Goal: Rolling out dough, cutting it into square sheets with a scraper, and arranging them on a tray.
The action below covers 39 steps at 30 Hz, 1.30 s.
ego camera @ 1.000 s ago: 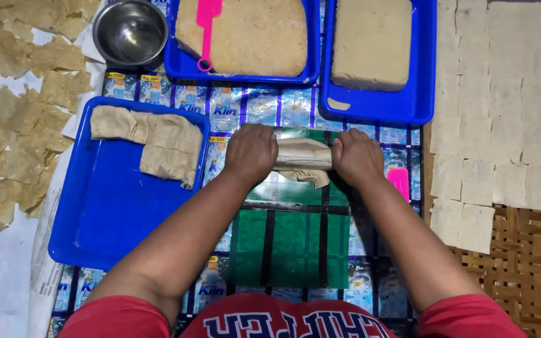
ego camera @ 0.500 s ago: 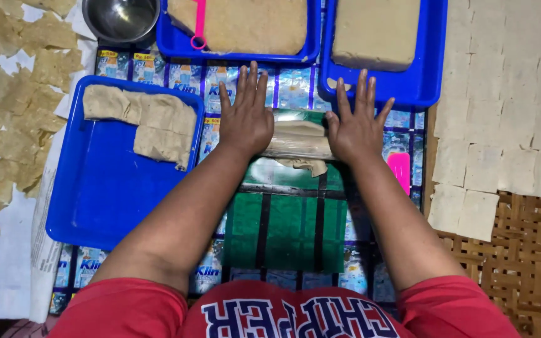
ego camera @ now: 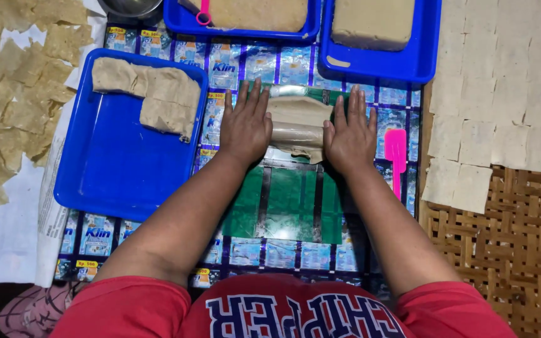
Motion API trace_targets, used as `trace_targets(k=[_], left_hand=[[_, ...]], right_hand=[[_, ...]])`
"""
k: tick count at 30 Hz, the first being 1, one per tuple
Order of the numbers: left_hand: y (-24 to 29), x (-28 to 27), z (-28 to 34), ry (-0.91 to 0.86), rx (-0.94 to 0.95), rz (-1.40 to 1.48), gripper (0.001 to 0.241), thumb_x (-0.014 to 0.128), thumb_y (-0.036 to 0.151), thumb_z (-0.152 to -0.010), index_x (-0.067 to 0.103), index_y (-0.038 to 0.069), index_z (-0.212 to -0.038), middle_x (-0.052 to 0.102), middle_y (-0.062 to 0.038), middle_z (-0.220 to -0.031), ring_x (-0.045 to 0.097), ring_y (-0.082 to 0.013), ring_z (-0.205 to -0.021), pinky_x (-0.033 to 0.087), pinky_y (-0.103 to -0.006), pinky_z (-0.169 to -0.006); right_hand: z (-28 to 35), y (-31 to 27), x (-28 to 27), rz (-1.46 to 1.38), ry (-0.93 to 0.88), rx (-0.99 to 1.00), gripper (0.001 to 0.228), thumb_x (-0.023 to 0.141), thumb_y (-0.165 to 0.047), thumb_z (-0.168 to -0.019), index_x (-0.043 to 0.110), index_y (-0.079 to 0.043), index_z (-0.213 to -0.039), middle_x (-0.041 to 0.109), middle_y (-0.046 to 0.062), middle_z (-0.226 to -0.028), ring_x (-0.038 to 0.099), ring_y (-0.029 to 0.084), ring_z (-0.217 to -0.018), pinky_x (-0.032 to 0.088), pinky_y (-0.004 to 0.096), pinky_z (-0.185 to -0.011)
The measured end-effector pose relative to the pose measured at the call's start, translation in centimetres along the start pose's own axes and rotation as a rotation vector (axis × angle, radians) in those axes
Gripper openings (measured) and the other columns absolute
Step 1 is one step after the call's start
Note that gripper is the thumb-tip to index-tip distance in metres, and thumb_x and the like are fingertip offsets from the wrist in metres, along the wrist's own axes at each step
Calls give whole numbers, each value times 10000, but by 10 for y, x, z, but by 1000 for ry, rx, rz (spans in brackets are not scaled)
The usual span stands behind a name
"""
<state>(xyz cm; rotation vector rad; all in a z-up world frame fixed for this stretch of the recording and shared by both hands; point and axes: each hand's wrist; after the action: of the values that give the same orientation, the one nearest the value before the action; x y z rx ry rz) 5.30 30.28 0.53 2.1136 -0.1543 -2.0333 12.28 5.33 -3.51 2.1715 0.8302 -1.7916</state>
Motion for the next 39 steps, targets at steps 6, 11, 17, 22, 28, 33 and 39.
trace_targets(k=[6, 11, 17, 22, 28, 33, 39], left_hand=[[-5, 29, 32, 169, 38, -13, 527, 370, 365, -1039, 529, 122, -1479, 453, -134, -1598, 374, -342, -1497, 155, -579, -1237], [9, 27, 84, 170, 28, 6, 526, 396, 335, -1057, 455, 115, -1532, 372, -137, -1644, 349, -341, -1507, 162, -554, -1252], [24, 19, 123, 104, -28, 53, 560, 362, 344, -1086, 317, 130, -1603, 279, -120, -1686, 251, -313, -1552, 106, -510, -1282], [21, 25, 94, 115, -72, 40, 564, 322, 385, -1078, 353, 123, -1577, 313, -111, -1670, 262, -299, -1550, 127, -491, -1282], [8, 30, 39, 300, -38, 6, 502, 409, 394, -1052, 535, 113, -1448, 509, -121, -1534, 413, -331, -1466, 289, -491, -1212], [15, -5, -3, 22, -181, -7, 559, 297, 385, -1084, 427, 131, -1564, 238, -116, -1708, 112, -336, -1591, 23, -537, -1276], [-4, 0, -53, 120, -182, -13, 614, 351, 358, -1090, 313, 47, -1618, 97, -159, -1707, 12, -333, -1574, -2, -608, -1236]], right_hand=[[26, 0, 4, 40, 93, -111, 638, 407, -451, -1107, 468, 26, -1526, 382, 281, -1601, 402, 410, -1466, 350, 547, -1084], [70, -18, -15, 34, 130, -172, 687, 450, -427, -1078, 344, 42, -1570, 375, 295, -1594, 430, 432, -1428, 354, 551, -1086], [110, -31, -23, 36, 82, -139, 770, 520, -441, -1036, 282, 29, -1597, 345, 257, -1620, 363, 402, -1475, 276, 538, -1172], [90, -22, -14, 55, 28, -109, 810, 488, -534, -1041, 289, 28, -1590, 376, 253, -1594, 381, 386, -1464, 281, 526, -1184], [43, -13, -4, 86, -15, 2, 804, 418, -587, -1055, 393, 42, -1555, 433, 267, -1585, 419, 370, -1477, 93, 635, -1222], [0, -7, 0, 59, -131, 116, 696, 328, -468, -1088, 372, -2, -1603, 252, 223, -1702, 178, 331, -1594, -88, 678, -1202], [-64, -20, -30, -41, -158, 172, 712, 426, -278, -996, 282, 0, -1635, 63, 231, -1697, 26, 368, -1572, -51, 739, -1143]])
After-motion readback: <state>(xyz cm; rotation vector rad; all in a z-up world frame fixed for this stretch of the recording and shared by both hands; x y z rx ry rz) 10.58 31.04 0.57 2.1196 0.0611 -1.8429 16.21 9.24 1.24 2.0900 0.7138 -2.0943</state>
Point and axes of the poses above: each hand's wrist, its own z-axis away from the middle knuckle, its own x-axis out of the palm, y = z × x
